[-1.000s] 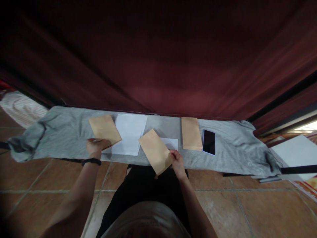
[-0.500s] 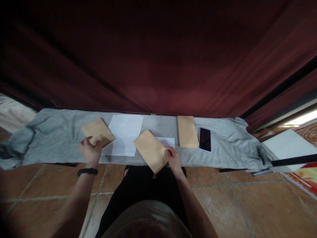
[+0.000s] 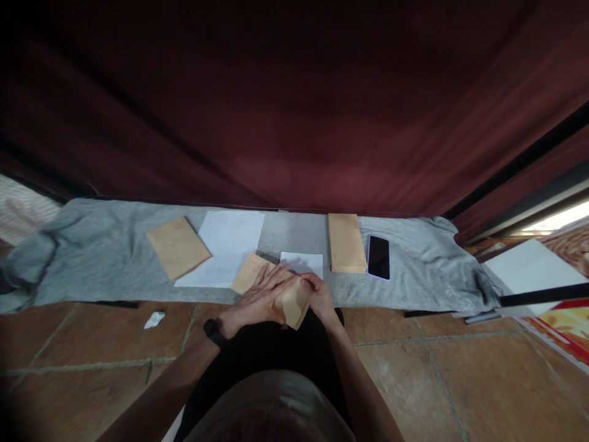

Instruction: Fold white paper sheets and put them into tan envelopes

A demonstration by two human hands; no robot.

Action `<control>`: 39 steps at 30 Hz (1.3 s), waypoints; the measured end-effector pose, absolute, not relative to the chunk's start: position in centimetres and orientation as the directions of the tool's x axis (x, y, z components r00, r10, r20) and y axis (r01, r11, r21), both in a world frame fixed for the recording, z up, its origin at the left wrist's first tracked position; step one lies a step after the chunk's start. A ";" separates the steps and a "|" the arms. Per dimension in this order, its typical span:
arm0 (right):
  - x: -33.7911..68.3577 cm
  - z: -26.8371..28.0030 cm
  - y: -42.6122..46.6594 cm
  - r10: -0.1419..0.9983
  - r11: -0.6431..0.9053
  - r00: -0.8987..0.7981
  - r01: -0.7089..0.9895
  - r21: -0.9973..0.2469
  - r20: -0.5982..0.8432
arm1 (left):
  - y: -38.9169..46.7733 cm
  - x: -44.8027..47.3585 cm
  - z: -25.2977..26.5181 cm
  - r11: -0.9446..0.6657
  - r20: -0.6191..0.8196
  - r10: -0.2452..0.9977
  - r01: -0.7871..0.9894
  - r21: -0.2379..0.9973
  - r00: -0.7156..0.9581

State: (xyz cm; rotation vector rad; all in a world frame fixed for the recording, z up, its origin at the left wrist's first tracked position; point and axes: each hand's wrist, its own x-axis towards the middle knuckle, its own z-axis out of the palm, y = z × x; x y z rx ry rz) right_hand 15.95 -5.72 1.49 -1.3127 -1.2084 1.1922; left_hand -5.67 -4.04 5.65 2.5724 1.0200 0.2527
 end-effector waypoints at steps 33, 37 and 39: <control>18.1 1.2 -6.6 0.958 -0.209 0.154 -0.203 -0.957 -0.242 | -1.4 -5.2 3.4 -0.709 -0.014 0.648 0.610 0.353 0.761; 18.4 1.7 -7.4 0.940 -0.338 -0.026 -0.192 -0.921 -0.340 | -1.7 -5.1 3.2 -0.712 0.023 0.660 0.616 0.335 0.751; 18.5 2.0 -7.7 0.928 -0.373 -0.072 -0.163 -0.913 -0.366 | -1.9 -5.1 3.1 -0.716 0.031 0.659 0.614 0.333 0.752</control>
